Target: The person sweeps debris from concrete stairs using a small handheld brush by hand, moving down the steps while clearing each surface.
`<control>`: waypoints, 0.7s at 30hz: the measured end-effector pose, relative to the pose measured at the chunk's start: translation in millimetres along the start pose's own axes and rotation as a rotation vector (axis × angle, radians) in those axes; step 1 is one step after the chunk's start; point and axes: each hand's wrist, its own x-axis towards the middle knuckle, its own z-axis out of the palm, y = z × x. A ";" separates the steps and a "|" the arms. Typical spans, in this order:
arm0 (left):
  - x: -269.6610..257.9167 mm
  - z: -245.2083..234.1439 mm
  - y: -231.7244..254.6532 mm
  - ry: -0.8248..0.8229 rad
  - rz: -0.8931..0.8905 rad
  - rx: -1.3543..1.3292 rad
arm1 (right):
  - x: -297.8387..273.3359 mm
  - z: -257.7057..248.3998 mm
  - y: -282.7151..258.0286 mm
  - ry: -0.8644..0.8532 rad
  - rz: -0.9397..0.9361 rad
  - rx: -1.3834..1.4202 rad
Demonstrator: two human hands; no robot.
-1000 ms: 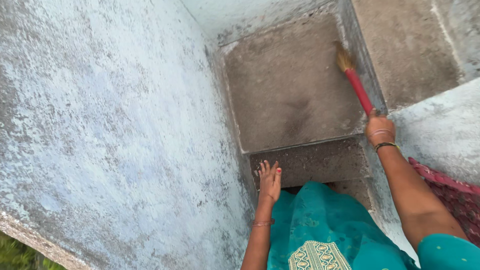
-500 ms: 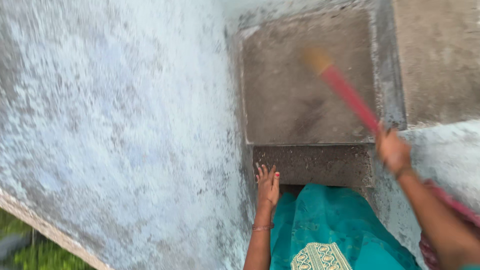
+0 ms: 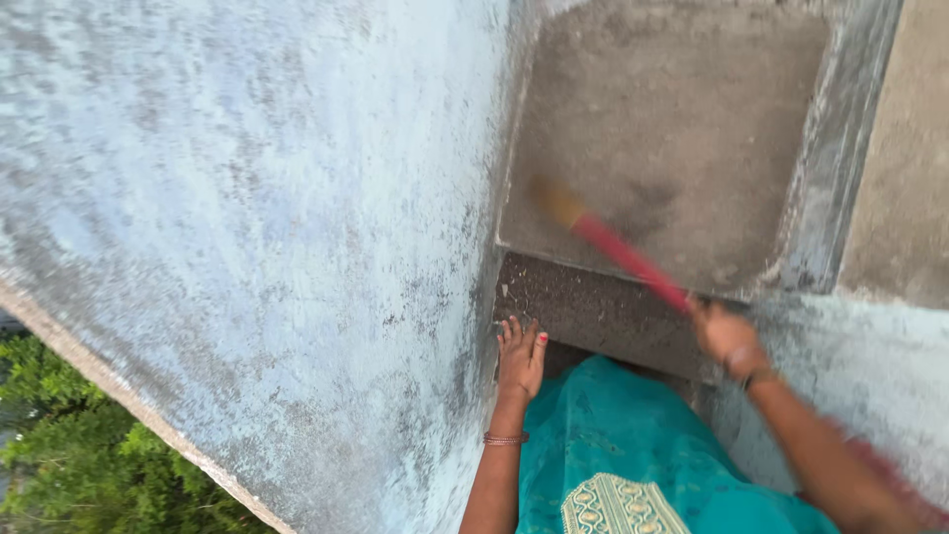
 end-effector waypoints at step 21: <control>-29.4 10.6 6.1 0.010 -0.091 -0.097 | 305.3 -174.2 52.8 0.397 0.122 -0.124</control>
